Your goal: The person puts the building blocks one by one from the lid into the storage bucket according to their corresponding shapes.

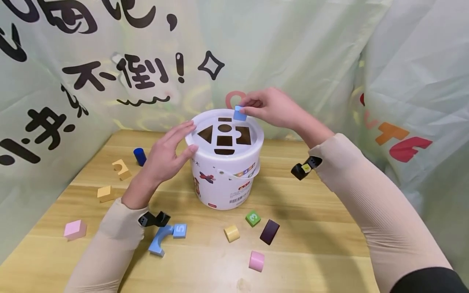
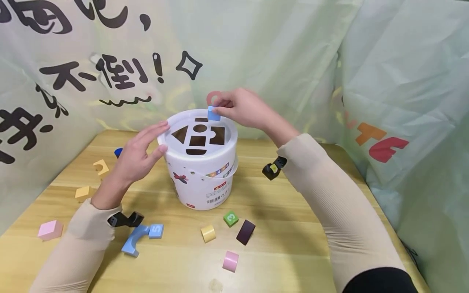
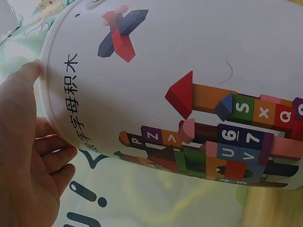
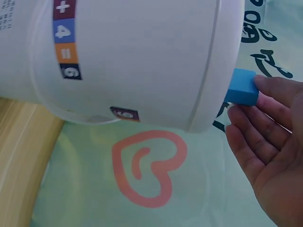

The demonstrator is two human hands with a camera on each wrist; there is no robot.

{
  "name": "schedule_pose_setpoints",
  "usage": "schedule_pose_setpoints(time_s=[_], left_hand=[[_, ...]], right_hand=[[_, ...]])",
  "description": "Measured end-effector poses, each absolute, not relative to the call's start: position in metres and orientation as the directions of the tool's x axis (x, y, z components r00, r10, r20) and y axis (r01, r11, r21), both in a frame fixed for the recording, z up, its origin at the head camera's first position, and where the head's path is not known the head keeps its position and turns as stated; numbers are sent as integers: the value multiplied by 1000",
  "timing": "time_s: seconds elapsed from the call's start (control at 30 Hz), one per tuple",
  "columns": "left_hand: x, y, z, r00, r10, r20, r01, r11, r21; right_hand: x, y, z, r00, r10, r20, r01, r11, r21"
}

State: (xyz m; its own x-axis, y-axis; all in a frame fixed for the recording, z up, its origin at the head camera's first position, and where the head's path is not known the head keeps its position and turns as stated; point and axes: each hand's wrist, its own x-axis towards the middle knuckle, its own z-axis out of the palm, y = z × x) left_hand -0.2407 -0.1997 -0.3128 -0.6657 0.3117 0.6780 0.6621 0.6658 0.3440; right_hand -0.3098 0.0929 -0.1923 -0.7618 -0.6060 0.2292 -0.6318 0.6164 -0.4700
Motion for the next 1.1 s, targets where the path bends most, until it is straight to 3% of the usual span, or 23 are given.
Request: schedule_pose_setpoints(time_s=[0.7, 1.1], left_hand=[[-240, -197, -312, -674, 304, 673, 655, 667, 354], [-241, -196, -312, -671, 307, 674, 663, 655, 362]], right_hand=[[-341, 53, -191, -708, -696, 120, -676, 619, -401], [-341, 50, -198, -709, -691, 142, -696, 652, -301]])
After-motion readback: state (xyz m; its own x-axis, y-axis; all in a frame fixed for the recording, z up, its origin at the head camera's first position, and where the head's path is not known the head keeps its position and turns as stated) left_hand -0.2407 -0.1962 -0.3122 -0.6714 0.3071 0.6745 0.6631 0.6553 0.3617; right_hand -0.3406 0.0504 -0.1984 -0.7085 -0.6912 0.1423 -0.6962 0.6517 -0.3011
